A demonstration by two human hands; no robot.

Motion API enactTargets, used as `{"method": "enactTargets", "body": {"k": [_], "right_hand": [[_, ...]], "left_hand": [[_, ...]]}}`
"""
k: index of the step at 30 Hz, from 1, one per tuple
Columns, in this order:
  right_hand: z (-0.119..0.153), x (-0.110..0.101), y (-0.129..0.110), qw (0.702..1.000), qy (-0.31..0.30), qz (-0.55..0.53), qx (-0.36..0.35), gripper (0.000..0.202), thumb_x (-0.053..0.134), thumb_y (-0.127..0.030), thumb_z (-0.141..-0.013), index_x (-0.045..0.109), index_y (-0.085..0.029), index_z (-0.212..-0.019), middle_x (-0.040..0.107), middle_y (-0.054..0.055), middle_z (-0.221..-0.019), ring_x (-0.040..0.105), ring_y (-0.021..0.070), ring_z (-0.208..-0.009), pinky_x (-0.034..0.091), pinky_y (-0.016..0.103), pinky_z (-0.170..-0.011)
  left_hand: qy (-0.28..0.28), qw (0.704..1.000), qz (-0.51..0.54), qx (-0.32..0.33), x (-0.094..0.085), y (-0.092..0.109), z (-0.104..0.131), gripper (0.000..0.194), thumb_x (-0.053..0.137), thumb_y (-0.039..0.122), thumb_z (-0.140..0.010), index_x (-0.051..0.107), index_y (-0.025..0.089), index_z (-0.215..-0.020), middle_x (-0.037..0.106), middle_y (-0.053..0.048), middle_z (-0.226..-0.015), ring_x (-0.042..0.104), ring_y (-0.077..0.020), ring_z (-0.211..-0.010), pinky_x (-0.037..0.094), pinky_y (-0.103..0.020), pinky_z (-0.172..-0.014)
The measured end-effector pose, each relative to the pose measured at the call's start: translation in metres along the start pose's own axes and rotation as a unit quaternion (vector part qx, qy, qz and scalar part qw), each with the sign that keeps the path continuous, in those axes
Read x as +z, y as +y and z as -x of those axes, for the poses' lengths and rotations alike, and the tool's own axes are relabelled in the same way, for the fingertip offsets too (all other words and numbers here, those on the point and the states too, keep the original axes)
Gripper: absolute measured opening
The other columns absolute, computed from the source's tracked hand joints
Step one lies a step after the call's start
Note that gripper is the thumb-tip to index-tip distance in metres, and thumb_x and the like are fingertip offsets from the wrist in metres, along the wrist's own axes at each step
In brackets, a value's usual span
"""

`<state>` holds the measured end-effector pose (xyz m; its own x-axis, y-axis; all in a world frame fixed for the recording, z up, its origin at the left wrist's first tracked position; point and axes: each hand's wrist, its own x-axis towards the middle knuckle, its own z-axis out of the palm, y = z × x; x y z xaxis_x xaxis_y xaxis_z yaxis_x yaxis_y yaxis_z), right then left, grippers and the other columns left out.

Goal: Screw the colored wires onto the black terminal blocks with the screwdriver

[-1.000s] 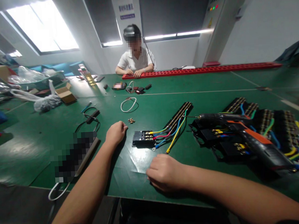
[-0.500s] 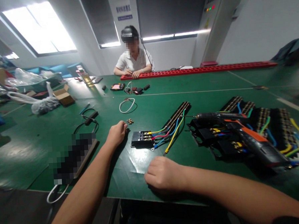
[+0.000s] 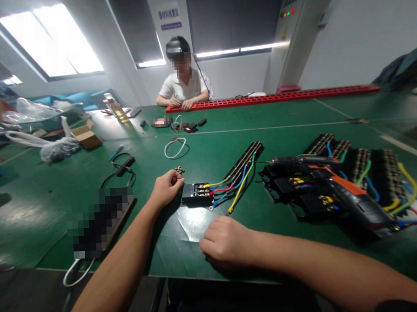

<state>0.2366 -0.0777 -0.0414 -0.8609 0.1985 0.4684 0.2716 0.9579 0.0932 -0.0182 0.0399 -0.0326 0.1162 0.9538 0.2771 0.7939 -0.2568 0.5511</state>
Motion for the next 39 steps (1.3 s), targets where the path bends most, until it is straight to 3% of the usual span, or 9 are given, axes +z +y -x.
{"method": "enactTargets", "body": {"k": [5,12,16,20,26,31,39], "right_hand": [[0.001,0.0,0.002,0.999,0.039,0.012,0.028,0.023,0.056,-0.027,-0.09,0.046,-0.017,-0.072,0.054,0.001,-0.063,0.043,0.0118,-0.058,0.014,0.03,-0.06],[0.003,0.003,0.002,0.998,-0.02,-0.011,0.052,0.022,0.053,-0.024,-0.092,0.052,-0.016,-0.072,0.057,0.004,-0.065,0.041,0.0119,-0.06,0.02,0.028,-0.061],[0.001,-0.006,0.004,0.991,-0.072,0.011,0.11,0.018,0.054,-0.021,-0.091,0.058,-0.014,-0.076,0.06,0.007,-0.07,0.047,0.0146,-0.065,0.025,0.029,-0.062],[-0.004,-0.021,0.008,0.964,-0.15,0.045,0.213,0.014,0.053,-0.018,-0.092,0.064,-0.013,-0.084,0.064,0.011,-0.082,0.056,0.0194,-0.079,0.032,0.031,-0.066],[-0.011,-0.039,0.015,0.892,-0.254,0.075,0.367,0.029,0.042,-0.01,-0.095,0.07,-0.011,-0.103,0.065,0.018,-0.102,0.062,0.0262,-0.094,0.04,0.036,-0.071],[-0.014,-0.044,0.019,0.863,-0.303,0.079,0.396,0.037,0.036,-0.007,-0.095,0.071,-0.007,-0.108,0.063,0.021,-0.109,0.063,0.0291,-0.101,0.045,0.038,-0.074],[-0.013,-0.041,0.02,0.865,-0.304,0.071,0.394,0.039,0.036,-0.007,-0.095,0.071,-0.008,-0.111,0.063,0.021,-0.112,0.062,0.0312,-0.103,0.045,0.041,-0.077]], "left_hand": [[-0.007,1.0,-0.003,0.022,0.002,0.004,0.001,0.023,0.057,0.044,-0.085,0.058,0.021,-0.084,0.058,0.003,-0.065,0.052,-0.0143,-0.059,0.04,-0.027,-0.063],[-0.021,0.996,-0.06,0.055,0.003,0.005,0.003,0.025,0.049,0.043,-0.093,0.059,0.021,-0.087,0.063,-0.001,-0.072,0.056,-0.0163,-0.063,0.04,-0.028,-0.065],[-0.032,0.995,-0.072,0.06,0.005,0.002,0.003,0.026,0.046,0.044,-0.095,0.059,0.021,-0.09,0.062,-0.001,-0.07,0.056,-0.0171,-0.063,0.038,-0.027,-0.063],[-0.044,0.994,-0.078,0.068,0.006,0.001,0.002,0.027,0.045,0.043,-0.096,0.06,0.022,-0.091,0.063,-0.002,-0.071,0.057,-0.0173,-0.063,0.038,-0.027,-0.062],[-0.058,0.992,-0.083,0.069,0.006,0.001,0.002,0.027,0.045,0.043,-0.096,0.061,0.022,-0.091,0.061,-0.001,-0.068,0.054,-0.0168,-0.061,0.036,-0.027,-0.062],[-0.049,0.993,-0.095,0.056,0.006,0.001,0.003,0.028,0.045,0.044,-0.096,0.062,0.022,-0.092,0.062,-0.002,-0.069,0.056,-0.0184,-0.063,0.036,-0.028,-0.062],[-0.051,0.993,-0.095,0.052,0.005,0.004,0.003,0.027,0.046,0.044,-0.095,0.061,0.022,-0.091,0.06,-0.001,-0.067,0.055,-0.0183,-0.062,0.035,-0.028,-0.061]]}}
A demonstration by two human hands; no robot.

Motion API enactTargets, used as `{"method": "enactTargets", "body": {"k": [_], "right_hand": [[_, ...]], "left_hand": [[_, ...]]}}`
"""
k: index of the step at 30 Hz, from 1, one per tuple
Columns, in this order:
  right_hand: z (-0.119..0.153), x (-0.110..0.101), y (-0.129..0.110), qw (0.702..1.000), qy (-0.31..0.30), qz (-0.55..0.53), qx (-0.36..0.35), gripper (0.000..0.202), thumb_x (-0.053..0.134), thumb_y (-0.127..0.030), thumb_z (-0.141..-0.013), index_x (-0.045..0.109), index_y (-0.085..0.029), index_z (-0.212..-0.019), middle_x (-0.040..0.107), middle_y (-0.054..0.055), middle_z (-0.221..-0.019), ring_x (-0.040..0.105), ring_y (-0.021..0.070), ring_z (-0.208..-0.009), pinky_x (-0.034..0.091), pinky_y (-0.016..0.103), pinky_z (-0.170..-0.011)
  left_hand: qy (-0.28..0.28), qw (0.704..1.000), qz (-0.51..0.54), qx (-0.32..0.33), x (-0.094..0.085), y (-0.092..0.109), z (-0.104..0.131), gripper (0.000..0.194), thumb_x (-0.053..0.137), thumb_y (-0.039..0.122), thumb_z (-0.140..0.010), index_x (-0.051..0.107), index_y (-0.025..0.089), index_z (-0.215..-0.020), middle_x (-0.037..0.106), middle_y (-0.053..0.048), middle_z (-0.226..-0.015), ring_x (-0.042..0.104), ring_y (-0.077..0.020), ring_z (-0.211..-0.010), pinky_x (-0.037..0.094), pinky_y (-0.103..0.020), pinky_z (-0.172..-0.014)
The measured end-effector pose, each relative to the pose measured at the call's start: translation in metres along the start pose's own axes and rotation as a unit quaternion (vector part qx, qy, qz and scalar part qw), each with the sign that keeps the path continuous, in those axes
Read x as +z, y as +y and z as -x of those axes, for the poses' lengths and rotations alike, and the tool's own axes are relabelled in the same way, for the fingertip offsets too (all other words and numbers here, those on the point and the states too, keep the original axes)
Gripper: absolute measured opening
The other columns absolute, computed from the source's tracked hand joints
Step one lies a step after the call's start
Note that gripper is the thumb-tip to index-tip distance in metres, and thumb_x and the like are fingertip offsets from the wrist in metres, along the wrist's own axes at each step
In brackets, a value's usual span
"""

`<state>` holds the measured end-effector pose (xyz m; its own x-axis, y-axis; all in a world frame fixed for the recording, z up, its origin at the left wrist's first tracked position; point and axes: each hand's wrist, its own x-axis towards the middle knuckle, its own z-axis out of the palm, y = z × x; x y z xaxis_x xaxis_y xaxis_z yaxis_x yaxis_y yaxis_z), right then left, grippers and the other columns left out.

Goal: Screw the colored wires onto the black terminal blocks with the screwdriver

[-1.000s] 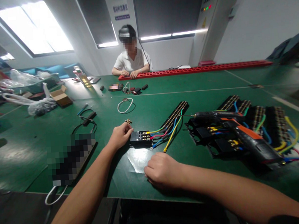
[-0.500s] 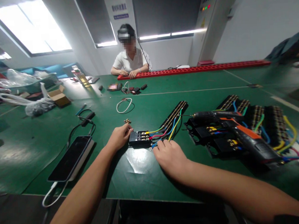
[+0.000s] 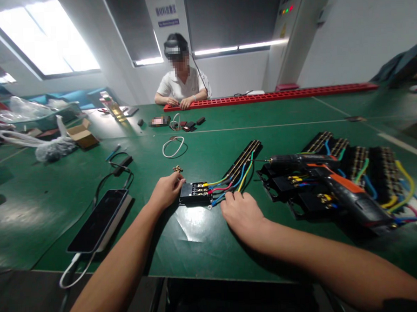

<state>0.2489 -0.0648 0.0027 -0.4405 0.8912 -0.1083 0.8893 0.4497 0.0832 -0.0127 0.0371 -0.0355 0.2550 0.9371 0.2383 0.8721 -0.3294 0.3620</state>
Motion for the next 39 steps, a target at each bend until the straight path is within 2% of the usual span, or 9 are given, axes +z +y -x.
{"method": "enactTargets", "body": {"k": [10,17,22,26,29,32,39], "right_hand": [[0.001,-0.003,0.004,0.998,0.067,0.002,-0.011,0.036,0.036,-0.016,-0.1,0.071,-0.012,-0.108,0.066,0.018,-0.114,0.056,0.0324,-0.111,0.04,0.046,-0.085],[-0.007,-0.007,0.008,0.993,0.119,-0.003,-0.003,0.036,0.033,-0.019,-0.103,0.068,-0.015,-0.108,0.066,0.014,-0.108,0.057,0.0287,-0.107,0.036,0.047,-0.088],[-0.018,-0.001,0.013,0.986,0.166,-0.015,-0.006,0.031,0.037,-0.021,-0.103,0.067,-0.019,-0.109,0.067,0.011,-0.107,0.057,0.0252,-0.103,0.03,0.047,-0.094],[-0.028,0.003,0.019,0.979,0.2,-0.035,-0.013,0.027,0.04,-0.02,-0.102,0.067,-0.019,-0.106,0.067,0.008,-0.103,0.056,0.022,-0.099,0.026,0.044,-0.098],[-0.037,0.005,0.024,0.972,0.224,-0.06,-0.022,0.021,0.046,-0.021,-0.1,0.067,-0.018,-0.099,0.067,0.007,-0.101,0.053,0.0209,-0.096,0.027,0.038,-0.091],[-0.047,0.01,0.028,0.961,0.249,-0.113,-0.03,0.018,0.052,-0.026,-0.099,0.067,-0.017,-0.096,0.066,0.007,-0.1,0.051,0.0194,-0.094,0.028,0.034,-0.083],[-0.067,0.029,0.032,0.924,0.293,-0.241,-0.049,0.019,0.053,-0.029,-0.1,0.068,-0.019,-0.095,0.066,0.004,-0.098,0.051,0.017,-0.094,0.03,0.031,-0.087]], "left_hand": [[0.034,0.999,0.012,0.002,0.001,-0.002,0.0,0.027,0.047,0.045,-0.094,0.061,0.022,-0.091,0.059,0.0,-0.067,0.053,-0.0173,-0.061,0.035,-0.027,-0.062],[0.116,0.991,0.067,-0.017,-0.002,0.008,0.0,0.026,0.049,0.043,-0.096,0.059,0.021,-0.089,0.06,0.001,-0.069,0.053,-0.0161,-0.062,0.038,-0.027,-0.064],[0.172,0.98,0.083,0.051,-0.002,0.02,0.001,0.024,0.048,0.037,-0.098,0.057,0.019,-0.084,0.06,-0.002,-0.079,0.054,-0.0169,-0.071,0.042,-0.028,-0.069],[0.175,0.974,0.102,0.1,-0.002,0.028,0.003,0.021,0.051,0.034,-0.098,0.06,0.019,-0.086,0.06,-0.003,-0.082,0.053,-0.0157,-0.071,0.043,-0.028,-0.07],[0.168,0.971,0.12,0.118,-0.003,0.031,0.004,0.02,0.053,0.033,-0.098,0.063,0.019,-0.089,0.06,-0.002,-0.083,0.053,-0.0144,-0.07,0.043,-0.027,-0.07],[0.16,0.972,0.127,0.118,-0.003,0.032,0.005,0.018,0.055,0.032,-0.097,0.063,0.019,-0.088,0.059,0.0,-0.078,0.051,-0.0138,-0.067,0.042,-0.027,-0.067],[0.155,0.972,0.129,0.117,-0.001,0.034,0.005,0.017,0.058,0.033,-0.096,0.064,0.018,-0.088,0.061,0.0,-0.076,0.053,-0.0139,-0.066,0.042,-0.027,-0.066]]}}
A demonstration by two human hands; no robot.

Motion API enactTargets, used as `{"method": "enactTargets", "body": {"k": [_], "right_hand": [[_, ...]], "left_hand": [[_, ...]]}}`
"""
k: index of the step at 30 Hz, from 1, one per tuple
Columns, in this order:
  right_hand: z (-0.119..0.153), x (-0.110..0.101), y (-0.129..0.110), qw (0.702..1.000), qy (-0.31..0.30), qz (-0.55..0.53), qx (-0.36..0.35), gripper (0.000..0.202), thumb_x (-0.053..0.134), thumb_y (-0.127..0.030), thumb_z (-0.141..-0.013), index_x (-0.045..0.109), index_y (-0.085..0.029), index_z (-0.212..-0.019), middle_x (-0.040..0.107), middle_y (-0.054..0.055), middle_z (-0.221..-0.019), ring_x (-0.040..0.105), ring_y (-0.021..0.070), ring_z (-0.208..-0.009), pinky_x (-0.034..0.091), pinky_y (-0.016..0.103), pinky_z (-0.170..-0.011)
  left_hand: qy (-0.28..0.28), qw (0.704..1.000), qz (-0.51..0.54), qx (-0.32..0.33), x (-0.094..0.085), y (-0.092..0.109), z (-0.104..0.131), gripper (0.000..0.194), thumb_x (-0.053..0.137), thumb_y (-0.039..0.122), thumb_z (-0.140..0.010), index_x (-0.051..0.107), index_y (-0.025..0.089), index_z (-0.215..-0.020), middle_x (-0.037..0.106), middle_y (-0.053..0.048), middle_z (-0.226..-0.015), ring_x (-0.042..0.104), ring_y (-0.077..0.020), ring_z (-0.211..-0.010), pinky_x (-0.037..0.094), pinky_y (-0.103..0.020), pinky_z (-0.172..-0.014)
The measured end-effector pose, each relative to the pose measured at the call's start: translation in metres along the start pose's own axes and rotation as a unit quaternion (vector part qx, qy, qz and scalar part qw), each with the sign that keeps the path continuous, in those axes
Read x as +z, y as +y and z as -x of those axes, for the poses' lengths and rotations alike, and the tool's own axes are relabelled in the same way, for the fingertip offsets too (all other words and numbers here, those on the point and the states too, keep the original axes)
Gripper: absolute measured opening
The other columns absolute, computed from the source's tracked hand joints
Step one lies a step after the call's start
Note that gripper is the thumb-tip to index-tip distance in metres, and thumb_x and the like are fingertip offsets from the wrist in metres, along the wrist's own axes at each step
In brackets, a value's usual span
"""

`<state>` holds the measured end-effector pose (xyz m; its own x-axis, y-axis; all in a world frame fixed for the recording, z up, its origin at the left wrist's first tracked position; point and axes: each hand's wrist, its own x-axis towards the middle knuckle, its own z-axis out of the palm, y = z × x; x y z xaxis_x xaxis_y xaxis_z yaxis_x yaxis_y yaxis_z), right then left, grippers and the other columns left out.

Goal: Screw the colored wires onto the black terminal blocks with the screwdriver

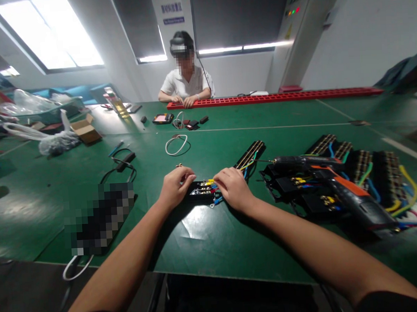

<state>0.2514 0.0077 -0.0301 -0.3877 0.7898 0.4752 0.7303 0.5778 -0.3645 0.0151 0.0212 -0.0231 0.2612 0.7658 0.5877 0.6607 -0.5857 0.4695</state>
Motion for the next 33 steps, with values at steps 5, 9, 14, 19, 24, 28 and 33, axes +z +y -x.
{"method": "enactTargets", "body": {"k": [5,9,14,19,24,28,33], "right_hand": [[-0.001,0.005,0.005,0.999,0.013,-0.032,-0.004,0.017,0.054,-0.027,-0.1,0.069,-0.02,-0.097,0.066,0.004,-0.096,0.051,0.0163,-0.094,0.028,0.031,-0.087],[-0.001,0.006,0.007,0.999,0.019,-0.032,-0.013,0.019,0.052,-0.027,-0.1,0.069,-0.019,-0.097,0.065,0.004,-0.096,0.05,0.0162,-0.092,0.028,0.031,-0.085],[-0.001,0.008,0.011,0.999,0.021,-0.03,-0.03,0.02,0.051,-0.024,-0.1,0.07,-0.018,-0.098,0.063,0.005,-0.098,0.049,0.0161,-0.093,0.028,0.031,-0.086],[0.002,0.01,0.014,0.998,0.039,-0.026,-0.048,0.023,0.047,-0.023,-0.1,0.069,-0.016,-0.098,0.061,0.008,-0.099,0.049,0.0166,-0.093,0.031,0.031,-0.087],[0.003,0.011,0.015,0.995,0.063,-0.052,-0.06,0.025,0.043,-0.024,-0.102,0.066,-0.015,-0.105,0.061,0.01,-0.099,0.05,0.018,-0.095,0.037,0.032,-0.089],[0.004,0.01,0.016,0.993,0.07,-0.062,-0.067,0.022,0.043,-0.023,-0.101,0.064,-0.014,-0.102,0.06,0.011,-0.098,0.051,0.0182,-0.096,0.041,0.032,-0.09],[0.005,0.009,0.019,0.991,0.07,-0.067,-0.088,0.024,0.043,-0.02,-0.1,0.066,-0.014,-0.1,0.059,0.01,-0.098,0.052,0.0172,-0.095,0.042,0.03,-0.089]], "left_hand": [[0.004,1.0,-0.003,0.028,-0.002,0.0,0.0,0.02,0.057,0.034,-0.098,0.066,0.018,-0.09,0.059,-0.001,-0.075,0.052,-0.0143,-0.067,0.043,-0.027,-0.066],[0.01,0.999,0.002,0.036,-0.004,0.001,-0.001,0.019,0.058,0.033,-0.098,0.067,0.018,-0.091,0.06,-0.001,-0.076,0.053,-0.0144,-0.068,0.043,-0.027,-0.066],[0.027,0.999,0.001,0.036,-0.005,0.003,-0.001,0.017,0.058,0.032,-0.097,0.068,0.018,-0.095,0.065,-0.003,-0.082,0.059,-0.0152,-0.072,0.047,-0.027,-0.069],[0.025,0.998,-0.001,0.057,-0.005,0.007,0.0,0.017,0.059,0.03,-0.097,0.068,0.018,-0.104,0.067,-0.003,-0.082,0.06,-0.015,-0.073,0.049,-0.028,-0.074],[0.023,0.998,0.009,0.062,-0.004,0.009,0.0,0.015,0.06,0.03,-0.097,0.069,0.018,-0.101,0.067,-0.004,-0.082,0.06,-0.0153,-0.075,0.049,-0.028,-0.073],[0.022,0.998,0.02,0.063,-0.004,0.01,0.0,0.015,0.061,0.031,-0.097,0.071,0.019,-0.099,0.067,-0.003,-0.083,0.061,-0.0153,-0.077,0.049,-0.027,-0.073],[0.025,0.997,0.022,0.069,-0.004,0.012,0.0,0.015,0.061,0.027,-0.097,0.072,0.019,-0.101,0.066,-0.003,-0.082,0.061,-0.0147,-0.076,0.049,-0.026,-0.072]]}}
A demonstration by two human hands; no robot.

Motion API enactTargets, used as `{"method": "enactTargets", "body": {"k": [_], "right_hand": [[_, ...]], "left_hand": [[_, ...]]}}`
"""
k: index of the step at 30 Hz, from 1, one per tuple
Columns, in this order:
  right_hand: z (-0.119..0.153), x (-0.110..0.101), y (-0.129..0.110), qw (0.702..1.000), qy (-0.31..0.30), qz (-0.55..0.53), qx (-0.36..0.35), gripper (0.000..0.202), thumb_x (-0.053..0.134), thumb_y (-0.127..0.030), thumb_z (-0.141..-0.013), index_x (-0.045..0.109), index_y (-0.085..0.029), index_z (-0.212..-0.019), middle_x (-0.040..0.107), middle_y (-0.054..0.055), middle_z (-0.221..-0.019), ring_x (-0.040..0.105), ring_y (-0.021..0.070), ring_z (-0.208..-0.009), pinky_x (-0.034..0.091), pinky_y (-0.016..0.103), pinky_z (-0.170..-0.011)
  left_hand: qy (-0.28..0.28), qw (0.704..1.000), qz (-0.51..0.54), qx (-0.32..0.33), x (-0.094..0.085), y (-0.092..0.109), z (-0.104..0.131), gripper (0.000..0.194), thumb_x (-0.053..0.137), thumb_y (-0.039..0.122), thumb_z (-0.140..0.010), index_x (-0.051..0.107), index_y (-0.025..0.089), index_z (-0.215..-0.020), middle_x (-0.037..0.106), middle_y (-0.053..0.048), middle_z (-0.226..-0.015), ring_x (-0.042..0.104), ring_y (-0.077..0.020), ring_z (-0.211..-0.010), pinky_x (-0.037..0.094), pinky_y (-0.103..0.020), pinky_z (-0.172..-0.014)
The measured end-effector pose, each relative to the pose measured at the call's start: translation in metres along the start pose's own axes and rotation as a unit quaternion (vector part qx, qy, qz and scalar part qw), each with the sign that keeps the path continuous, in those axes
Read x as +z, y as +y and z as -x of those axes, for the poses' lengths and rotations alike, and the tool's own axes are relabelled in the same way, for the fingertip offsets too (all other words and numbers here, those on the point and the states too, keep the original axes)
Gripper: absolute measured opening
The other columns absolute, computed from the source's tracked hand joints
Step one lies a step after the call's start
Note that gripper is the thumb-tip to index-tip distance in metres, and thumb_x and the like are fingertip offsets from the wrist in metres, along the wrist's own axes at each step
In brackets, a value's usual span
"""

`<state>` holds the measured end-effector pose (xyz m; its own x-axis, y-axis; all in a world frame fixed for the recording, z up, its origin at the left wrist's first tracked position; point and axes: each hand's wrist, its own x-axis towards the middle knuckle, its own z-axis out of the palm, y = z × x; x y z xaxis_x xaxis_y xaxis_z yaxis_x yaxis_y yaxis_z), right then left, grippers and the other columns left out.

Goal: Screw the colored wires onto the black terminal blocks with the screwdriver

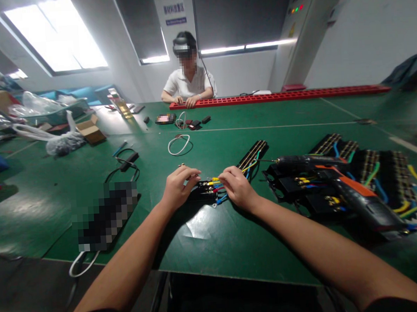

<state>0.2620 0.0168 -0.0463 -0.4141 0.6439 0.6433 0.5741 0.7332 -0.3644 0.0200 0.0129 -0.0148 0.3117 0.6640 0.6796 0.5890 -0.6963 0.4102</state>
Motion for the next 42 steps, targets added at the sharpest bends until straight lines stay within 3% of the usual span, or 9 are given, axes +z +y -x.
{"method": "enactTargets", "body": {"k": [11,21,42], "right_hand": [[-0.0007,0.0004,0.0009,0.999,-0.025,0.023,0.016,0.025,0.043,-0.024,-0.102,0.066,-0.015,-0.096,0.059,0.008,-0.092,0.05,0.016,-0.089,0.039,0.029,-0.085],[-0.0023,-0.0006,-0.001,0.997,-0.04,0.059,0.016,0.028,0.04,-0.024,-0.102,0.066,-0.016,-0.097,0.059,0.008,-0.093,0.047,0.0168,-0.088,0.035,0.029,-0.083],[-0.0048,-0.0026,-0.0081,0.987,-0.071,0.143,0.011,0.025,0.042,-0.024,-0.102,0.065,-0.017,-0.098,0.065,0.007,-0.098,0.044,0.0193,-0.089,0.029,0.032,-0.082]], "left_hand": [[-0.009,1.0,0.001,0.016,0.0044,0.002,-0.0001,0.018,0.057,0.024,-0.098,0.071,0.019,-0.108,0.072,-0.007,-0.093,0.067,-0.0175,-0.086,0.053,-0.031,-0.083],[-0.004,0.999,-0.036,-0.009,0.0049,0.0023,0.0024,0.011,0.065,0.026,-0.092,0.067,0.019,-0.1,0.073,-0.002,-0.086,0.064,-0.0135,-0.072,0.053,-0.026,-0.072],[-0.013,0.998,-0.033,0.049,0.0079,0.0055,0.0027,0.011,0.066,0.029,-0.095,0.072,0.019,-0.096,0.074,-0.003,-0.083,0.065,-0.0141,-0.071,0.052,-0.027,-0.07]]}}
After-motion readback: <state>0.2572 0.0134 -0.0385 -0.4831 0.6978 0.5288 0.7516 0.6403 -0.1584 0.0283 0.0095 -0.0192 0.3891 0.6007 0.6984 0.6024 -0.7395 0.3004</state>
